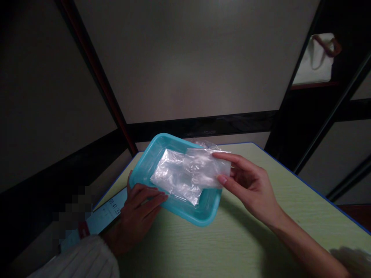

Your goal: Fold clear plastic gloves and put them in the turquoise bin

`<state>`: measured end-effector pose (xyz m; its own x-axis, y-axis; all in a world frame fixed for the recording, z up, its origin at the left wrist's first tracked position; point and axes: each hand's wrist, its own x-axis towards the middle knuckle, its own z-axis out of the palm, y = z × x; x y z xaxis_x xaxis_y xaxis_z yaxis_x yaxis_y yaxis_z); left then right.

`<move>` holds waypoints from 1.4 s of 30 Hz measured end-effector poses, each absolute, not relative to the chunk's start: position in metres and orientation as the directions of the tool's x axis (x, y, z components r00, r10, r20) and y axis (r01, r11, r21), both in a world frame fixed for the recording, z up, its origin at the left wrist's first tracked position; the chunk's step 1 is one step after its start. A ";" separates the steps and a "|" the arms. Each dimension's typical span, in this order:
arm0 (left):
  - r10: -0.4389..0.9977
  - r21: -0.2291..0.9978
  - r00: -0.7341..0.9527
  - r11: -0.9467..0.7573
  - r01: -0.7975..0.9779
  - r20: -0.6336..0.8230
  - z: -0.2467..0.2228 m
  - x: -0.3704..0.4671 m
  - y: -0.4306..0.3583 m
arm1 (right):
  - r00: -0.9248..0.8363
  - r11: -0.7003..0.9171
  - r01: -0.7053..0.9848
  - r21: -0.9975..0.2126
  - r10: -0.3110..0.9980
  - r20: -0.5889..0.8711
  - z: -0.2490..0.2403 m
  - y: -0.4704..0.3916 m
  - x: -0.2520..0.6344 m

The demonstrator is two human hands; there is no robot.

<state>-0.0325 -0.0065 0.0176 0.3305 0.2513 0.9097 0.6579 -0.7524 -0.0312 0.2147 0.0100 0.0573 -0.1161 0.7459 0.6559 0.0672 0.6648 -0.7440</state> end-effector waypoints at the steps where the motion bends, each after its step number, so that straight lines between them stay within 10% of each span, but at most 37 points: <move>1: 0.244 -0.035 0.334 -0.759 0.650 0.911 0.017 -0.032 -0.007 | -0.123 0.679 0.089 -0.729 0.734 0.668 0.057 0.010 0.215; 24: 0.249 -0.032 0.363 -0.785 0.618 0.898 0.017 -0.033 -0.010 | -0.080 0.721 0.206 -0.662 0.686 0.723 0.061 0.002 0.203; 42: 0.244 -0.037 0.379 -0.798 0.602 0.893 0.023 -0.031 -0.013 | -0.315 0.857 0.412 -0.310 0.454 0.834 0.071 -0.003 0.201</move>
<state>-0.0307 -0.0127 0.0227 0.3787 0.2440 0.8928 0.6019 -0.7977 -0.0373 0.2009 -0.0029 0.0708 -0.3148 0.4536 0.8338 0.4121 0.8566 -0.3104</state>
